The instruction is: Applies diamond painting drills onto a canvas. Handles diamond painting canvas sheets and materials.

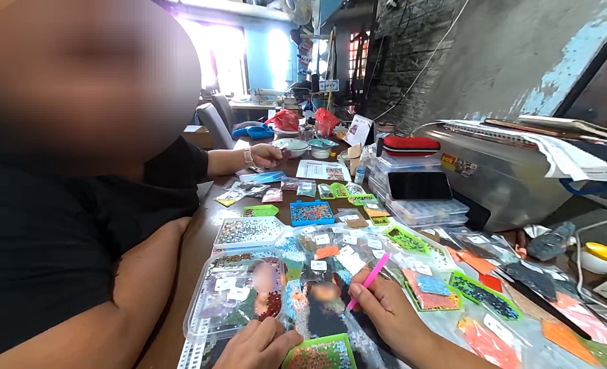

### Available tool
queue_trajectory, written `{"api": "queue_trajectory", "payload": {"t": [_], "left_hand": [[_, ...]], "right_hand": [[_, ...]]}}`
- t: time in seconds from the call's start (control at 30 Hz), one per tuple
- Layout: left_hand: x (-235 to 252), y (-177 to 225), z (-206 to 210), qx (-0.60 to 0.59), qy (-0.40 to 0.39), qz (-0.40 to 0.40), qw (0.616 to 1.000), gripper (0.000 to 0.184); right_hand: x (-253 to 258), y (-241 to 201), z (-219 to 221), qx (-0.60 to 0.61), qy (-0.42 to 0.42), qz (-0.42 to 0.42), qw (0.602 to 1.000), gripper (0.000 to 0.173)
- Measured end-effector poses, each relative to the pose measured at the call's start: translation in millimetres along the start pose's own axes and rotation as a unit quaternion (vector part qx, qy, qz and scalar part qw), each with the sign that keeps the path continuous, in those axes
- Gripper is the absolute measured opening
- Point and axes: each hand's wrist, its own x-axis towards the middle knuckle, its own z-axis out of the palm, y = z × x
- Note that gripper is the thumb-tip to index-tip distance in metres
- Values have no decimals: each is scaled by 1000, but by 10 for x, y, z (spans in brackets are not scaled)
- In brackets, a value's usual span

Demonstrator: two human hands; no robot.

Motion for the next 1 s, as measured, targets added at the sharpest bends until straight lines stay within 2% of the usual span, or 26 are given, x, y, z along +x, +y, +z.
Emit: {"api": "queue_trajectory", "payload": {"t": [0.27,0.43,0.63,1.0], "left_hand": [[7,23,1,4,-4,-7,1000,46],[3,-6,34,11,17,14,1000,45],[0,-60,120,20,66,51,996,44],[9,-71,150,30,80,61,994,43]], "right_hand": [[-11,-43,21,53,26,-51,997,31],[-44,-124,68,102,-20,-93,990,36],[-66,-163,120,86,-59,-122,987,35],[-80,-195,152,90,-91,-131,983,33]]}}
